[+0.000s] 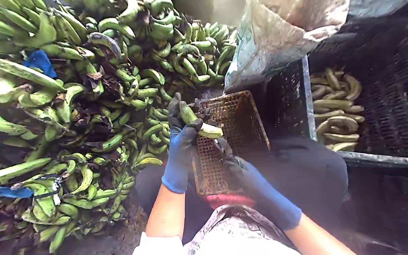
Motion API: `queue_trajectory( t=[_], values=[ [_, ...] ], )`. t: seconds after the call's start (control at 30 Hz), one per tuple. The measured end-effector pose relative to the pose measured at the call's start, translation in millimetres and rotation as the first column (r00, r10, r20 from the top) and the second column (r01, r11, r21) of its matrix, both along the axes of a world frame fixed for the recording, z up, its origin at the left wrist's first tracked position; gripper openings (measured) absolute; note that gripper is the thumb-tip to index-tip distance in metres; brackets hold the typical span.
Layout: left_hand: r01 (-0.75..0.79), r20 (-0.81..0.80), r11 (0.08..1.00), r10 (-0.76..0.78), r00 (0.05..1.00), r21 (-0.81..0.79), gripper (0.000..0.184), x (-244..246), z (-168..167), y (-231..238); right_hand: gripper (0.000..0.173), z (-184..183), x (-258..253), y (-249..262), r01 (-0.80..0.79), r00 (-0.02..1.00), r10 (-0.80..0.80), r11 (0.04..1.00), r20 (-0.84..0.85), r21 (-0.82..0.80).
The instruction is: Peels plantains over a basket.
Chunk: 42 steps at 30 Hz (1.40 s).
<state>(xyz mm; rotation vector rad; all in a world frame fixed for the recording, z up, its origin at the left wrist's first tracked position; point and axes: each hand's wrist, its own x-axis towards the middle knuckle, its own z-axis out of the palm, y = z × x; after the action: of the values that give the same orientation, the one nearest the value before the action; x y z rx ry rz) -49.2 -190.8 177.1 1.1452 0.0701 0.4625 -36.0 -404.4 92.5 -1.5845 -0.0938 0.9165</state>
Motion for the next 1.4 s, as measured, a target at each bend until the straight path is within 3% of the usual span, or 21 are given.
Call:
queue_trajectory(
  t=[0.07, 0.13, 0.27, 0.4, 0.53, 0.6, 0.67, 0.73, 0.83, 0.9, 0.97, 1.07, 1.13, 1.23, 1.33, 1.4],
  values=[
    [0.056, -0.037, 0.993, -0.061, 0.997, -0.105, 0.065, 5, 3, 6, 0.040, 37, 8, 1, 0.057, 0.995, -0.065, 0.993, 0.079, 0.104],
    [0.046, -0.088, 0.991, -0.058, 0.994, -0.127, 0.045, 23, 16, 6, 0.037, 72, 19, 10, 0.098, 0.951, -0.144, 0.980, 0.273, 0.175],
    [-0.069, -0.128, 0.997, 0.065, 0.990, -0.030, 0.035, 41, 36, -8, 0.037, 78, 20, 21, 0.026, 0.787, -0.186, 0.963, 0.588, 0.269],
    [-0.074, 0.025, 0.997, 0.073, 0.997, 0.018, 0.038, 52, 29, -8, 0.033, 58, 14, 21, 0.042, 0.783, -0.164, 0.976, 0.600, 0.212],
    [-0.032, 0.042, 0.999, 0.033, 0.999, -0.034, 0.041, 55, 15, -20, 0.040, 45, 15, 24, 0.073, 0.682, -0.072, 0.997, 0.728, 0.030],
    [-0.060, -0.086, 0.997, 0.057, 0.995, -0.040, 0.046, 51, 12, -33, 0.045, 40, 23, 34, 0.145, 0.577, 0.009, 0.983, 0.817, -0.113],
    [-0.079, -0.264, 0.997, 0.080, 0.961, 0.016, 0.053, 42, 10, -43, 0.047, 39, 30, 41, 0.186, 0.565, 0.052, 0.964, 0.823, -0.189],
    [-0.031, -0.278, 0.999, 0.037, 0.960, 0.026, 0.055, 40, 13, -36, 0.045, 42, 34, 38, 0.156, 0.601, 0.023, 0.977, 0.799, -0.146],
    [0.090, -0.092, 0.996, -0.092, 0.992, -0.022, 0.049, 51, 8, -15, 0.043, 50, 31, 30, 0.113, 0.645, -0.006, 0.990, 0.764, -0.088],
    [0.074, -0.044, 0.996, -0.076, 0.996, -0.058, 0.041, 58, 9, -17, 0.045, 51, 30, 30, 0.137, 0.612, 0.016, 0.983, 0.791, -0.126],
    [0.036, -0.091, 0.995, -0.045, 0.995, -0.096, 0.040, 58, 11, -29, 0.046, 50, 35, 31, 0.180, 0.560, 0.043, 0.968, 0.827, -0.172],
    [0.047, -0.255, 0.997, -0.029, 0.967, 0.065, 0.059, 43, 19, -47, 0.042, 49, 44, 35, 0.258, 0.511, 0.052, 0.943, 0.858, -0.211],
    [0.104, -0.277, 0.989, -0.072, 0.958, 0.103, 0.059, 40, 20, -54, 0.043, 52, 48, 33, 0.249, 0.547, 0.068, 0.939, 0.834, -0.239],
    [0.149, -0.255, 0.989, -0.141, 0.957, 0.013, 0.037, 38, 7, -58, 0.041, 57, 54, 20, 0.125, 0.668, 0.111, 0.958, 0.736, -0.259],
    [0.187, -0.148, 0.978, -0.200, 0.969, -0.097, 0.033, 46, -20, -59, 0.039, 72, 64, 3, -0.037, 0.884, 0.107, 0.986, 0.456, -0.160],
    [0.168, -0.072, 0.955, -0.190, 0.979, -0.244, 0.025, 59, -31, -69, 0.042, 77, 78, -11, -0.072, 0.956, 0.095, 0.993, 0.279, -0.091]
  ],
)
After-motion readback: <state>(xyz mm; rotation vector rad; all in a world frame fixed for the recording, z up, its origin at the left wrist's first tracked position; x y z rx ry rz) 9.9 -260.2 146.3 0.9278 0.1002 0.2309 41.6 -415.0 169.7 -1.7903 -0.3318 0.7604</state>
